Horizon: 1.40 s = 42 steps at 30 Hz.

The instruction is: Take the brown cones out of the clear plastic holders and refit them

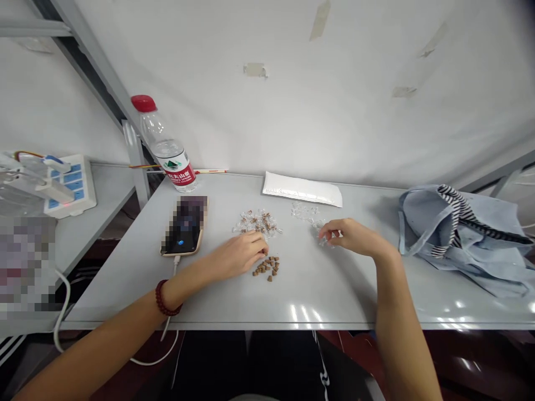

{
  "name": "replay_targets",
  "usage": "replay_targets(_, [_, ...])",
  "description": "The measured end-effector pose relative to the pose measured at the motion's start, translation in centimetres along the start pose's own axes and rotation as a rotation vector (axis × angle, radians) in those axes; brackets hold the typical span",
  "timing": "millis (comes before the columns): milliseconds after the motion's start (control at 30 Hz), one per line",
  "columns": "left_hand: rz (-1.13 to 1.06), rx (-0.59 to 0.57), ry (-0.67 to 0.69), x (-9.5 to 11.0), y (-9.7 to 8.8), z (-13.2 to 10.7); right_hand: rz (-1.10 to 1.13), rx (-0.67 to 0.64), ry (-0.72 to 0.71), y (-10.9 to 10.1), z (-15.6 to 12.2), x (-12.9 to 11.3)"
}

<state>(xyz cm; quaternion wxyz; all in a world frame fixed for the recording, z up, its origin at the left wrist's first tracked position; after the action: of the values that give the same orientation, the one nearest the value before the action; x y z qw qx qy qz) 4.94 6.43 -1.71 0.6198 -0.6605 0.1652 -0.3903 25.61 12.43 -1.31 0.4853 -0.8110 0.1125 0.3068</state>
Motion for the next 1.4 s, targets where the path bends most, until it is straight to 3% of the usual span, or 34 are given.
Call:
replay_targets(200, [0.035, 0.018, 0.013, 0.4, -0.3, -0.1, -0.105, 0.039, 0.003, 1.2, 1.2, -0.2])
replay_targets(367, [0.061, 0.047, 0.007, 0.5, -0.6, -0.3, -0.094, 0.068, -0.213, 1.8, 1.3, -2.8])
replay_targets(500, [-0.052, 0.193, -0.02, 0.4, -1.9, -0.5, 0.078, 0.151, -0.424, 2.2, 0.4, -6.5])
replay_targets(633, [-0.242, 0.373, -0.129, -0.7, -3.4, -0.9, 0.234, 0.217, -0.528, 3.8, -0.1, -9.5])
replay_targets(800, [-0.387, 0.434, -0.234, -1.8, -3.8, -1.1, 0.282, 0.251, -0.625, 5.6, -0.3, -11.4])
replay_targets(1167, [-0.456, 0.403, -0.225, -1.5, -3.4, -0.8, 0.248, 0.314, -0.725, 6.2, -0.6, -11.6])
replay_targets(1400, [-0.831, 0.187, -0.378, -3.3, -0.4, -0.4, 0.21, 0.286, -0.83, 7.3, -1.2, -12.0])
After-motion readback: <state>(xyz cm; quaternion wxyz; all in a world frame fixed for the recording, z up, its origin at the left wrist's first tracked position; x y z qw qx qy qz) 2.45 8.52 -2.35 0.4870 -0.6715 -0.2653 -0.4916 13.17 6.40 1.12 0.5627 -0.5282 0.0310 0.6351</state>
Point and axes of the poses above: each hand's wrist, its own z-axis towards the middle knuckle, its own y-axis out of the palm, x = y × z, the point moved 9 cm from there along z, towards the middle knuckle, and after that the axes turned 11 degrees about z, right-handed, at the moved point
